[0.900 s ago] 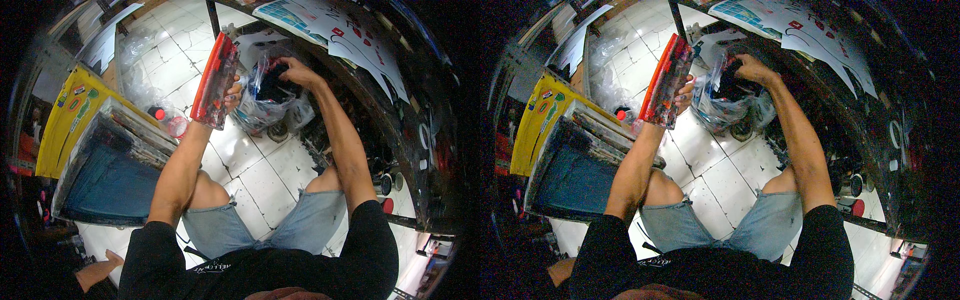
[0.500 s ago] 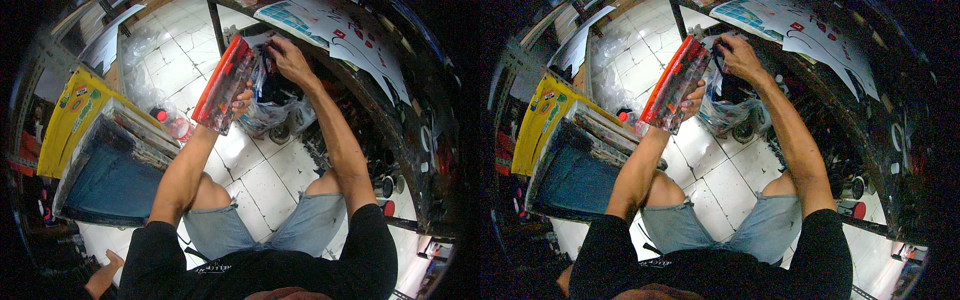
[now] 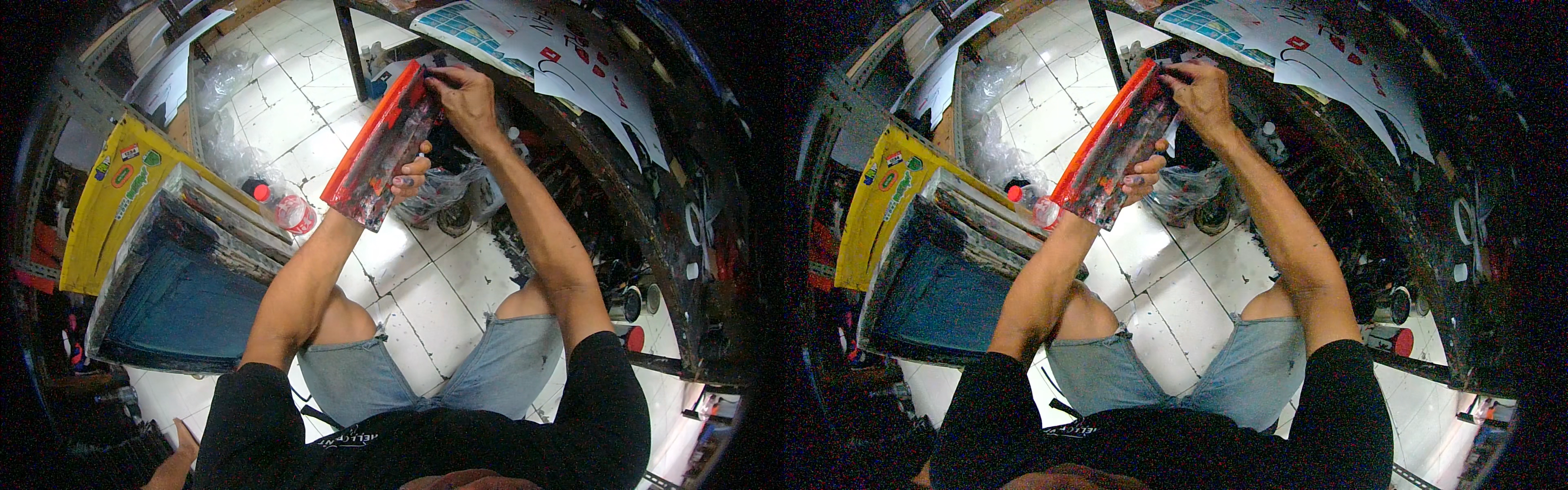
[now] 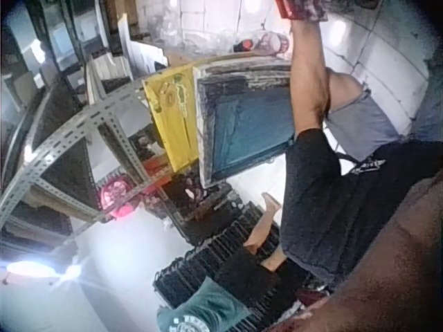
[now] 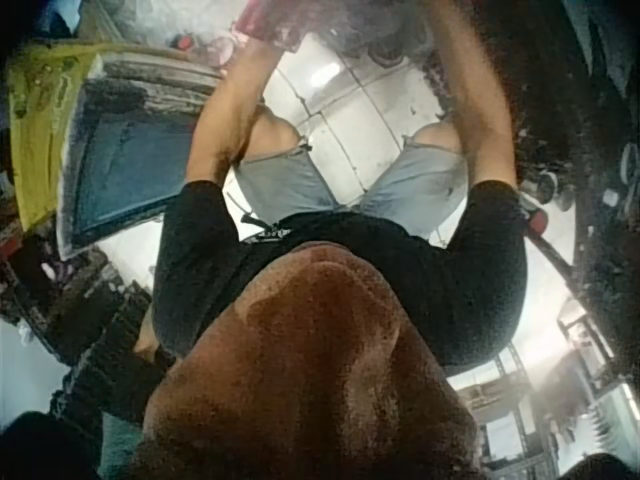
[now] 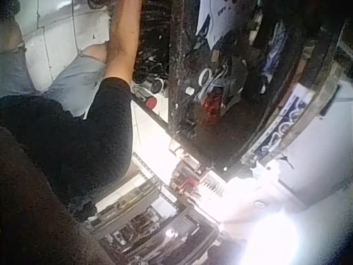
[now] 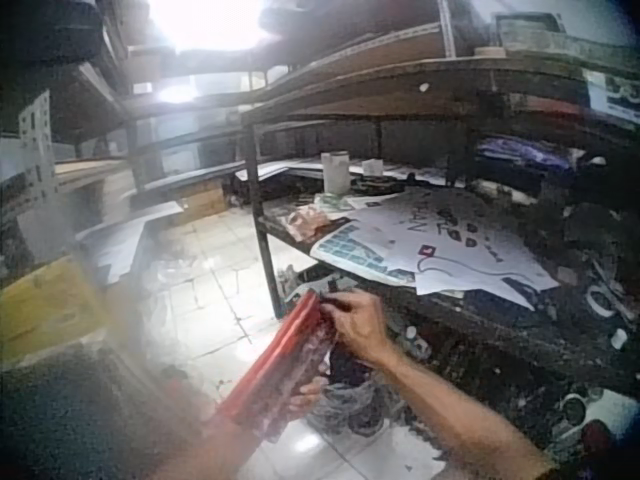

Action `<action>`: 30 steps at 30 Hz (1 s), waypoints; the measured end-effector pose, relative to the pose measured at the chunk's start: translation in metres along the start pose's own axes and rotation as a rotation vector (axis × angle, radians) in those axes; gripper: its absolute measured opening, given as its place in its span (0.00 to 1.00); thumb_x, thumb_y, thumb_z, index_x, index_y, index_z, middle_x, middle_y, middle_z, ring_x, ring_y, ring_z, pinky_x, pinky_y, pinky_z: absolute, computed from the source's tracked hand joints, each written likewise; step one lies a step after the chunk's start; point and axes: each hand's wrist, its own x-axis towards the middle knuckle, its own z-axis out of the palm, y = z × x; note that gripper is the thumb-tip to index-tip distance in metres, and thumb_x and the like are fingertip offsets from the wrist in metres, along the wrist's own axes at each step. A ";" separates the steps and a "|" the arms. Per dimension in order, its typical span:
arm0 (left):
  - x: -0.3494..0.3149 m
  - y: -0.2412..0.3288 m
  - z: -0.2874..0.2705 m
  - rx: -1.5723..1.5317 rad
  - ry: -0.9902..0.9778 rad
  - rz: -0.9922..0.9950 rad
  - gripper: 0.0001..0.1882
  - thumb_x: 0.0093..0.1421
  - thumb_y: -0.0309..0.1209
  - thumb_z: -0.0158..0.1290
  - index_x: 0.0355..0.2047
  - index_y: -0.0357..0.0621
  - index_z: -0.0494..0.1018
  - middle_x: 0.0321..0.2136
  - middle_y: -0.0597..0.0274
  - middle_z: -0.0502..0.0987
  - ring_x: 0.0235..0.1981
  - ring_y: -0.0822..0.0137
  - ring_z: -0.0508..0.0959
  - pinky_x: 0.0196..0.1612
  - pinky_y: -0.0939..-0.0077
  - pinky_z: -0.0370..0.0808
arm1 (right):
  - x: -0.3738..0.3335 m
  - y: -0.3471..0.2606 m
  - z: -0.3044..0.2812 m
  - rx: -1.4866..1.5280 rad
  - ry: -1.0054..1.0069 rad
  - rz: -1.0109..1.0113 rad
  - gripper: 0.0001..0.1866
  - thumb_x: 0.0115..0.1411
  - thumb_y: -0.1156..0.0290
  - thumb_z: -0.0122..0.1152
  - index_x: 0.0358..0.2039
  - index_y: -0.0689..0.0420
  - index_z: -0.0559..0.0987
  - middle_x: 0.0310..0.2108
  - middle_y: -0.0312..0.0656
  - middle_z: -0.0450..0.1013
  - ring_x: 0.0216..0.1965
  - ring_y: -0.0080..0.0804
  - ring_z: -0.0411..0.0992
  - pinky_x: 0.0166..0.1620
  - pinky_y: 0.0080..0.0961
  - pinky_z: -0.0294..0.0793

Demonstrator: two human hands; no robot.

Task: The person sits on the floor and organizes printing supplies, including placing red squeegees into a plastic bag and tying it shut. They then stand up, pick up a large white board with red ink residue, and place it on a shelf. Finally, they pick up a clear plastic sheet and place it on the floor.

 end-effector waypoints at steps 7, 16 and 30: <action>-0.006 0.009 -0.018 -0.076 -0.090 0.029 0.34 0.60 0.55 0.44 0.45 0.28 0.63 0.24 0.55 0.64 0.23 0.65 0.68 0.22 0.80 0.67 | -0.015 -0.016 0.019 -0.012 -0.174 -0.024 0.10 0.51 0.73 0.63 0.34 0.61 0.81 0.32 0.45 0.74 0.32 0.32 0.73 0.36 0.23 0.70; -0.003 0.000 -0.018 -0.056 -0.018 -0.011 0.30 0.59 0.50 0.49 0.45 0.31 0.61 0.24 0.57 0.65 0.19 0.64 0.70 0.19 0.79 0.71 | 0.001 -0.007 0.017 -0.141 -0.035 0.034 0.12 0.54 0.74 0.58 0.39 0.61 0.79 0.38 0.50 0.72 0.40 0.41 0.72 0.44 0.27 0.69; 0.004 0.011 -0.065 -0.181 0.020 -0.035 0.38 0.52 0.67 0.42 0.41 0.42 0.70 0.23 0.55 0.66 0.24 0.60 0.65 0.26 0.68 0.66 | -0.008 -0.020 0.023 0.024 -0.224 -0.094 0.11 0.53 0.82 0.54 0.38 0.65 0.78 0.33 0.49 0.70 0.34 0.39 0.70 0.39 0.26 0.69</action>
